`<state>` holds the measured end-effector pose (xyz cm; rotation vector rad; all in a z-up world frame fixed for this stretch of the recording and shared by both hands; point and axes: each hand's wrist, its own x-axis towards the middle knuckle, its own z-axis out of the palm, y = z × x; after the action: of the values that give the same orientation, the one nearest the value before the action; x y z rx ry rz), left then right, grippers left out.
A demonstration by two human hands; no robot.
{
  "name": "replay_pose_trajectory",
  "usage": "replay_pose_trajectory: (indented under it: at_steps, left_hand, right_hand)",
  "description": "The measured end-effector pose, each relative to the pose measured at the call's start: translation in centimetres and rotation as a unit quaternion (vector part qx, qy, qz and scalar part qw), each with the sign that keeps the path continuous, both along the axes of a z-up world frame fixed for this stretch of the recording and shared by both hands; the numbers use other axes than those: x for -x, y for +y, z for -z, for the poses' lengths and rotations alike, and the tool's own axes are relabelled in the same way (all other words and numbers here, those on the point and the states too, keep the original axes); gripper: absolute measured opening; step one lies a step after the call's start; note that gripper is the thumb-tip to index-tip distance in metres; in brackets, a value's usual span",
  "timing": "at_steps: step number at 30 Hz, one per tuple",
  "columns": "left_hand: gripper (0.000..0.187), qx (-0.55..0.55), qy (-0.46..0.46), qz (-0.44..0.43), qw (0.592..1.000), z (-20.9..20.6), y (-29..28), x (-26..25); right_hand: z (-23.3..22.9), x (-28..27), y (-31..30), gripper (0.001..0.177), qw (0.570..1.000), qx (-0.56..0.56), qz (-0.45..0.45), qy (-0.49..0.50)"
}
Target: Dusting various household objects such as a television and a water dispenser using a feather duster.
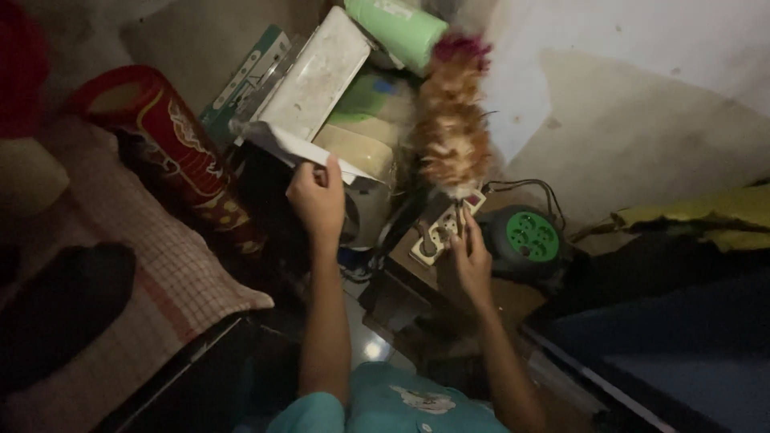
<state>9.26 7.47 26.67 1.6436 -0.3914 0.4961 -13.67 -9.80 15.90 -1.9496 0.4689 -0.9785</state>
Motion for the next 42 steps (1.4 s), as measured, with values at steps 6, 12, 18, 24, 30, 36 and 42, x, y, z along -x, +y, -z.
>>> replay_pose_trajectory:
  at_steps: [6,12,18,24,30,36,42]
  left_hand:
    - [0.038,-0.075,0.055,0.097,0.991,1.0,-0.2,2.7]
    - [0.034,-0.079,0.099,0.203,0.971,2.2,-1.1,4.5]
    - [0.036,-0.070,0.210,0.302,0.927,4.7,-2.6,4.9]
    - [0.045,-0.055,-0.037,0.219,0.973,7.7,-3.0,7.1]
    - [0.025,0.018,0.104,0.326,0.939,15.3,-2.9,3.3]
    - [0.045,0.159,0.261,0.320,0.897,16.7,-2.1,2.9]
    - [0.075,0.068,0.338,0.360,0.867,14.3,-3.1,7.9]
  right_hand:
    - [-2.9,-1.5,1.4,0.040,0.985,-0.149,-0.076,-0.053]
    - [-10.3,-2.7,5.6,0.041,0.983,-0.121,-0.076,0.113]
    - [-4.5,-3.2,3.7,0.019,0.974,-0.203,-0.089,0.057]
    - [-4.7,-3.1,2.6,0.023,0.963,-0.241,-0.118,-0.010]
    - [-5.5,-2.2,1.4,0.025,0.965,-0.241,-0.104,-0.027]
    - [-5.4,-1.6,2.4,0.031,0.984,-0.172,-0.042,0.022]
    - [-0.7,-2.3,4.8,0.040,0.993,0.062,-0.017,0.100]
